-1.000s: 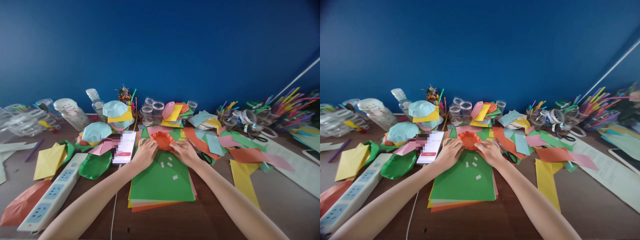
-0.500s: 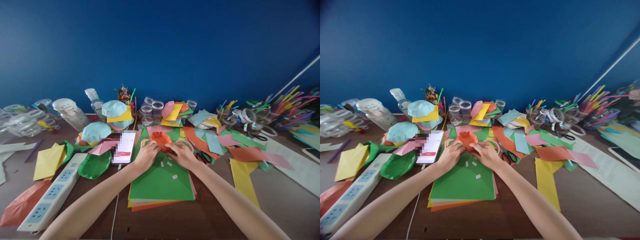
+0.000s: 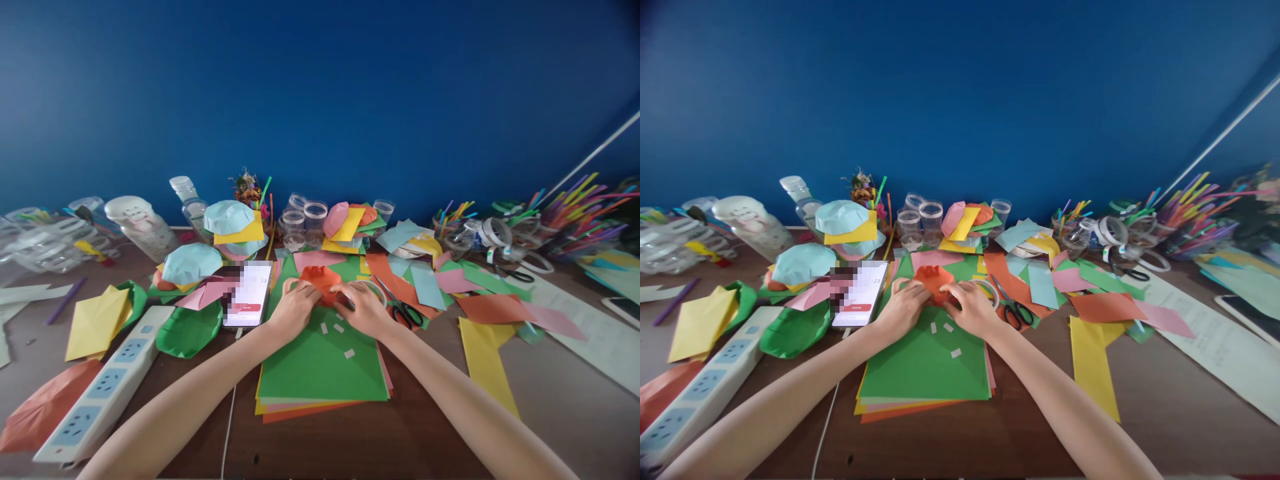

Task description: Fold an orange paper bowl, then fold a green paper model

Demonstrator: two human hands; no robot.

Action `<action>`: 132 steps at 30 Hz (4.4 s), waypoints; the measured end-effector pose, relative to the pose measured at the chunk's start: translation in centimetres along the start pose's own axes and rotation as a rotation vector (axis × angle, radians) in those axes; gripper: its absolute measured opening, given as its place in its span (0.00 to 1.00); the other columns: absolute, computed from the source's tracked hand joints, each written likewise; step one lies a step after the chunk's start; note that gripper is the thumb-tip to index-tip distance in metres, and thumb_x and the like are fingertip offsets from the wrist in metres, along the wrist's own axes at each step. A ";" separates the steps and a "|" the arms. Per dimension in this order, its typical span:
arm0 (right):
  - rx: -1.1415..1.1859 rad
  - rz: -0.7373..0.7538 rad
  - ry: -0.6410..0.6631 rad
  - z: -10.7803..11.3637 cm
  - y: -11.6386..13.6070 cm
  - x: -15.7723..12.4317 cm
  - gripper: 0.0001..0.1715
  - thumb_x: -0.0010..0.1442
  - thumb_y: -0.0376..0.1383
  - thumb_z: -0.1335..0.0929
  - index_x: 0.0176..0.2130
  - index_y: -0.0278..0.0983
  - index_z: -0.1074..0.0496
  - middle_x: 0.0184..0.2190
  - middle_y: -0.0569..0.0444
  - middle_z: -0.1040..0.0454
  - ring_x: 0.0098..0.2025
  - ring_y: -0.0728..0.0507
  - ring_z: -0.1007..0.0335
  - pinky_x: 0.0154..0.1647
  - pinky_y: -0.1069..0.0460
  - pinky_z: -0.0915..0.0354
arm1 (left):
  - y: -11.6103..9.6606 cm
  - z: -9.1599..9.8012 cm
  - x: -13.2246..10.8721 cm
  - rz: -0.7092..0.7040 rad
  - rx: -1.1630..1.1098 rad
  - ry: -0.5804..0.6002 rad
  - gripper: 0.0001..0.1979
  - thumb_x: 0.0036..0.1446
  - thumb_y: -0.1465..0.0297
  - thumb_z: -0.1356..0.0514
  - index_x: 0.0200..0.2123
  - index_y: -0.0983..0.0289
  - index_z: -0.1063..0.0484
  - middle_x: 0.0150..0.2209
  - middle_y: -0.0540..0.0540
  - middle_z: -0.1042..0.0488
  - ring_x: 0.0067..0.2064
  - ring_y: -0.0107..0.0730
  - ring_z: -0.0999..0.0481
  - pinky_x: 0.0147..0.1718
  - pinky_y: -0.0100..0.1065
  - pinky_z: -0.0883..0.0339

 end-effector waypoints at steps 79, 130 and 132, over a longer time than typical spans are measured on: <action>0.006 0.015 -0.020 -0.5 -0.1 -0.7 0.19 0.53 0.32 0.32 0.46 0.40 0.33 0.40 0.50 0.27 0.44 0.42 0.33 0.46 0.46 0.39 | 0.0 0.3 -0.8 -0.125 -0.015 -0.065 0.12 0.57 0.79 0.49 0.38 0.61 0.28 0.33 0.51 0.26 0.43 0.33 0.31 0.51 0.45 0.53; 0.063 -0.056 0.061 -0.9 0.5 -0.5 0.18 0.53 0.30 0.32 0.45 0.37 0.34 0.34 0.51 0.26 0.40 0.42 0.31 0.42 0.48 0.39 | -0.7 -0.1 -0.7 -0.204 0.038 -0.072 0.08 0.59 0.74 0.48 0.37 0.61 0.30 0.35 0.52 0.26 0.44 0.34 0.33 0.50 0.43 0.53; 0.095 -0.085 0.073 -0.9 0.5 -0.4 0.18 0.52 0.29 0.32 0.45 0.37 0.34 0.32 0.52 0.26 0.37 0.43 0.31 0.42 0.48 0.39 | -0.9 -0.2 -0.6 -0.192 0.043 -0.056 0.07 0.59 0.74 0.48 0.36 0.62 0.30 0.34 0.52 0.26 0.44 0.33 0.33 0.50 0.43 0.53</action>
Point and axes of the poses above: each hand's wrist, its own x-axis towards the middle knuckle, its own z-axis out of the back of the hand, y = z × x, the point moved 6 cm from there along x, towards the middle knuckle
